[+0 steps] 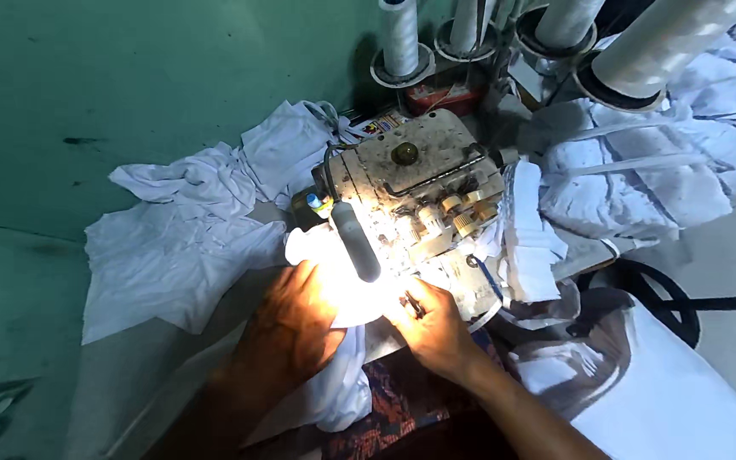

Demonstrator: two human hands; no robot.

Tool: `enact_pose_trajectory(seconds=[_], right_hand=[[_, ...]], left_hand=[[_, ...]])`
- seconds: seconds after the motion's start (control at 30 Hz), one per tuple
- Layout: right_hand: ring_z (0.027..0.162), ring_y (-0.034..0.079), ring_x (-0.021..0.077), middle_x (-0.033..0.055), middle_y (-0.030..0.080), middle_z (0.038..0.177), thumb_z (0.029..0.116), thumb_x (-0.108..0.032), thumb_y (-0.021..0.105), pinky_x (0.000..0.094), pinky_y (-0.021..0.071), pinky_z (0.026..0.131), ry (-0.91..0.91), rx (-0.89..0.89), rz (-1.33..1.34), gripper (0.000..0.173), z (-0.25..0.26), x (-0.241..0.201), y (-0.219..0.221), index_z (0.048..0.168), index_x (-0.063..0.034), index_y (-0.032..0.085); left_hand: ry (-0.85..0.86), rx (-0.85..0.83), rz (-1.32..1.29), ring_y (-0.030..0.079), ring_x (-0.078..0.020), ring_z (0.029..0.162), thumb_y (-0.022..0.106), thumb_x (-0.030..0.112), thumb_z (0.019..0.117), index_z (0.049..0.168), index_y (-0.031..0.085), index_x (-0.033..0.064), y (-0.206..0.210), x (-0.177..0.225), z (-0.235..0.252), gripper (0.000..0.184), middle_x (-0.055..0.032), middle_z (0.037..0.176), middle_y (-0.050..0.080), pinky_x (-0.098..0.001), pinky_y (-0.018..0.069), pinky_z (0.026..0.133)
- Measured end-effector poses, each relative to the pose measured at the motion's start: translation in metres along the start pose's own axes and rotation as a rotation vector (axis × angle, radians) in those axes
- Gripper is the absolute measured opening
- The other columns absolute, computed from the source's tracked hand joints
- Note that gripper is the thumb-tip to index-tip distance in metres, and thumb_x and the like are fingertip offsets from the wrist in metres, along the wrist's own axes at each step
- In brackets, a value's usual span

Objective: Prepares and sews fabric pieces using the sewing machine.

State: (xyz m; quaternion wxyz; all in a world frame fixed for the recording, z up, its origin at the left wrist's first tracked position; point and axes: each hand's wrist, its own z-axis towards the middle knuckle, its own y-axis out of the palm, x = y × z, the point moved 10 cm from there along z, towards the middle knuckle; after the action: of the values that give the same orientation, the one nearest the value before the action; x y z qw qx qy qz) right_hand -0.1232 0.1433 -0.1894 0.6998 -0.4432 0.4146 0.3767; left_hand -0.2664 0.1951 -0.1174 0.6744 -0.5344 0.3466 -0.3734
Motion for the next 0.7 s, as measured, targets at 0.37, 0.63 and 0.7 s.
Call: enact_pose_trajectory(seconds=[0.37,0.63,0.7], right_hand=[[0.065,0.054,0.0032,-0.0017,0.059,0.074,0.0970,-0.023,0.066,0.0197,0.0470,0.059,-0.004,0.035,0.019,0.019,0.005,-0.003,0.005,0.085,-0.0081,0.065],[0.081,0.069,0.0061,0.0030,0.074,0.089,0.0967,-0.021,0.066,0.0232,0.0588,0.074,-0.090,0.040,-0.146,0.018,0.012,-0.024,0.017,0.096,-0.0071,0.077],[0.084,0.069,0.0047,0.0008,0.074,0.094,0.0989,-0.031,0.065,0.0233,0.0587,0.075,-0.102,-0.011,-0.163,0.024,0.010,-0.031,0.018,0.102,-0.0099,0.078]], left_hand=[[0.088,0.064,-0.055,0.065,-0.0335,0.088,0.049,0.036,0.0925,0.069,0.061,0.0112,0.010,0.001,-0.001,0.035,-0.0110,0.079,0.065,-0.0476,0.0512,0.076],[-0.169,0.059,-0.055,0.064,-0.0296,0.083,0.050,0.061,0.0944,0.078,0.067,0.0117,0.017,-0.024,0.002,0.054,-0.0097,0.084,0.063,-0.0461,0.0511,0.067],[-0.275,0.087,-0.072,0.064,-0.0306,0.082,0.053,0.051,0.0920,0.079,0.068,0.0096,0.023,-0.033,-0.006,0.046,-0.0103,0.085,0.063,-0.0474,0.0524,0.064]])
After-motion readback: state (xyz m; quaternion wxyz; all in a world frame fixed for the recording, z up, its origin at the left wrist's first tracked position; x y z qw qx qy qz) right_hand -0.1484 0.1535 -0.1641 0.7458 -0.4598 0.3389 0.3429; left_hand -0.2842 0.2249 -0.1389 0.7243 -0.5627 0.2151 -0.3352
